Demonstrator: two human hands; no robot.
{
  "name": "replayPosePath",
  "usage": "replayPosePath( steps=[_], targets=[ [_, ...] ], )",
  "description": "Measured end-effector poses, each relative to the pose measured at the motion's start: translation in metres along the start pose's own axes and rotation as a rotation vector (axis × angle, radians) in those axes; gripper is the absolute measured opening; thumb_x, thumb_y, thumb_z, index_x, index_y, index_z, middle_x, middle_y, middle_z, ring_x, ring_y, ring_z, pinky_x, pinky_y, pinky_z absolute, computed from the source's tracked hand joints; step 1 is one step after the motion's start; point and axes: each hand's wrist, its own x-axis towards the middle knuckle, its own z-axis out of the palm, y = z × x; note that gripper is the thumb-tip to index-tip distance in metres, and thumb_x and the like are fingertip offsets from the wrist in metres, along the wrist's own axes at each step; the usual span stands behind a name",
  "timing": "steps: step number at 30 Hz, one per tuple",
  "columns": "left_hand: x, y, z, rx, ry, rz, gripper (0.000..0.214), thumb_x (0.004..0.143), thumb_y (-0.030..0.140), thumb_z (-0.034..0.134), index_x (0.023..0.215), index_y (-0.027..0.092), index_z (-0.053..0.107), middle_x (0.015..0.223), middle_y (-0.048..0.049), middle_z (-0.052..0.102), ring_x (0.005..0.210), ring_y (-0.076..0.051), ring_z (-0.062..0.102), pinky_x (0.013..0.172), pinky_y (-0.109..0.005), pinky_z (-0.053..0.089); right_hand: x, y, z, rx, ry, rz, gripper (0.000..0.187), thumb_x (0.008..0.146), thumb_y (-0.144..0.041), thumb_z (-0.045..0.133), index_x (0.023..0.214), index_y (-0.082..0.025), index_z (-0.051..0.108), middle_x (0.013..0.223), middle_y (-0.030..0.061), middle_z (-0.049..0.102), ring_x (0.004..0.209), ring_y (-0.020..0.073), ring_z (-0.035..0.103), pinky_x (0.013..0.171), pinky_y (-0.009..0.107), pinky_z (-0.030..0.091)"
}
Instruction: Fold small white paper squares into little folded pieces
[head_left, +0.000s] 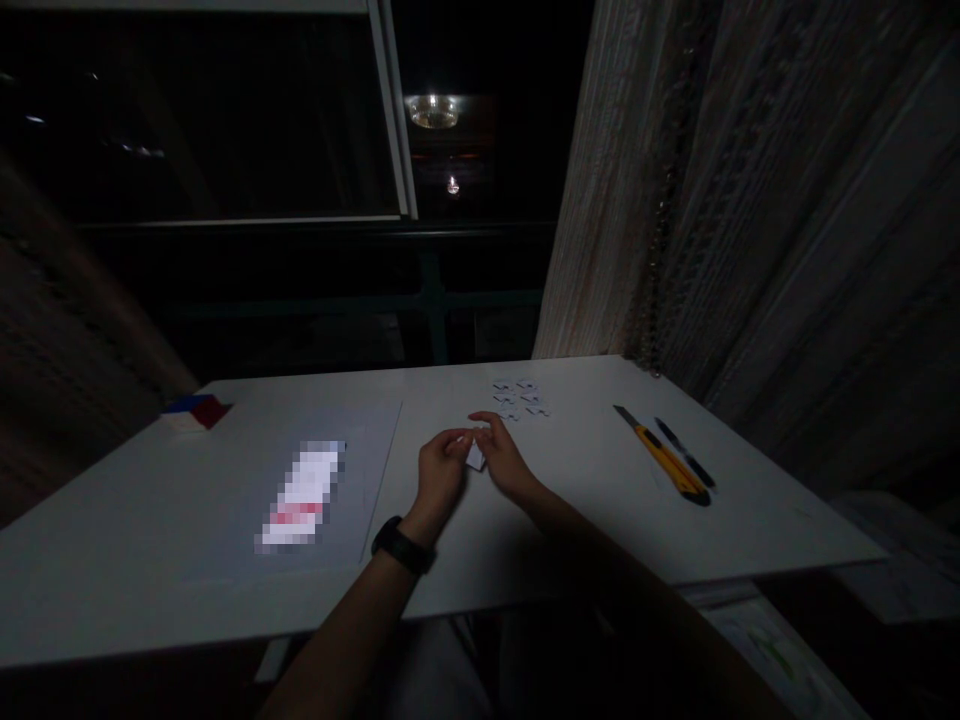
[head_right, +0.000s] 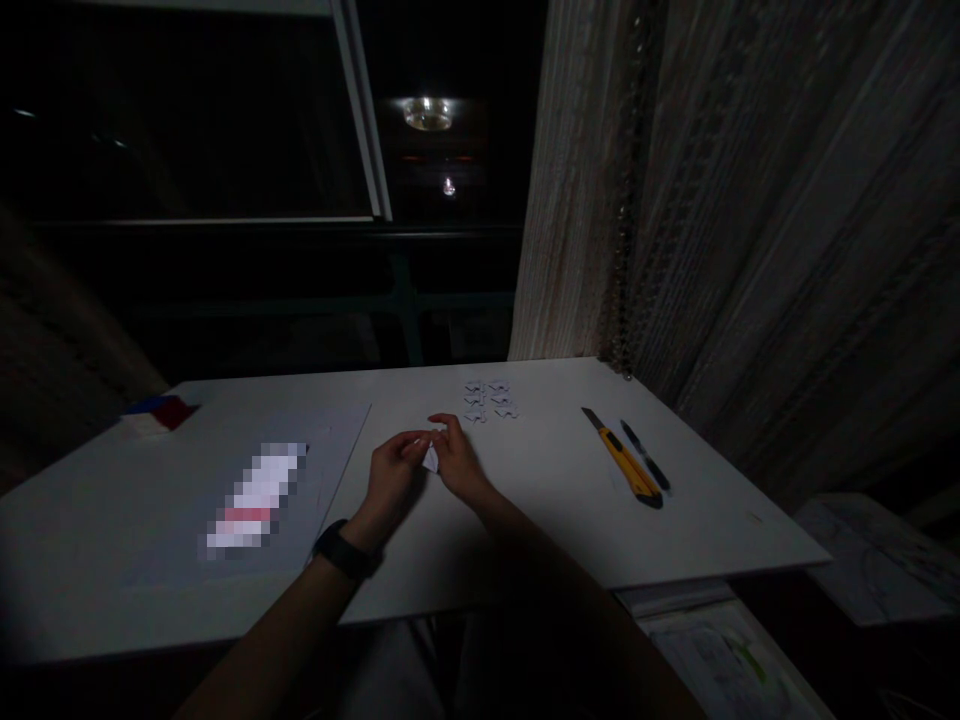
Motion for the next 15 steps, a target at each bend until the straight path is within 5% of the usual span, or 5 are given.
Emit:
replayPosePath(
  steps=[9, 15],
  targets=[
    [-0.0020, 0.0069, 0.0021, -0.079, -0.028, -0.016, 0.021, 0.065, 0.026, 0.065, 0.079, 0.011, 0.067, 0.080, -0.0094, 0.069, 0.074, -0.019, 0.063, 0.071, -0.029, 0.045, 0.0009, -0.0001, 0.0011, 0.056, 0.029, 0.000, 0.027, 0.080, -0.036, 0.047, 0.103, -0.022, 0.047, 0.070, -0.0015, 0.057, 0.065, 0.0135, 0.055, 0.057, 0.024, 0.042],
    [0.0004, 0.0044, 0.0007, -0.117, -0.004, -0.033, 0.029, 0.065, 0.032, 0.066, 0.083, 0.011, 0.064, 0.071, -0.0076, 0.068, 0.063, -0.017, 0.061, 0.059, -0.027, 0.045, 0.0044, -0.0023, -0.0021, 0.162, 0.148, 0.091, 0.032, 0.075, -0.043, 0.054, 0.097, -0.020, 0.050, 0.061, -0.0025, 0.058, 0.054, 0.0129, 0.055, 0.048, 0.022, 0.041]
  ],
)
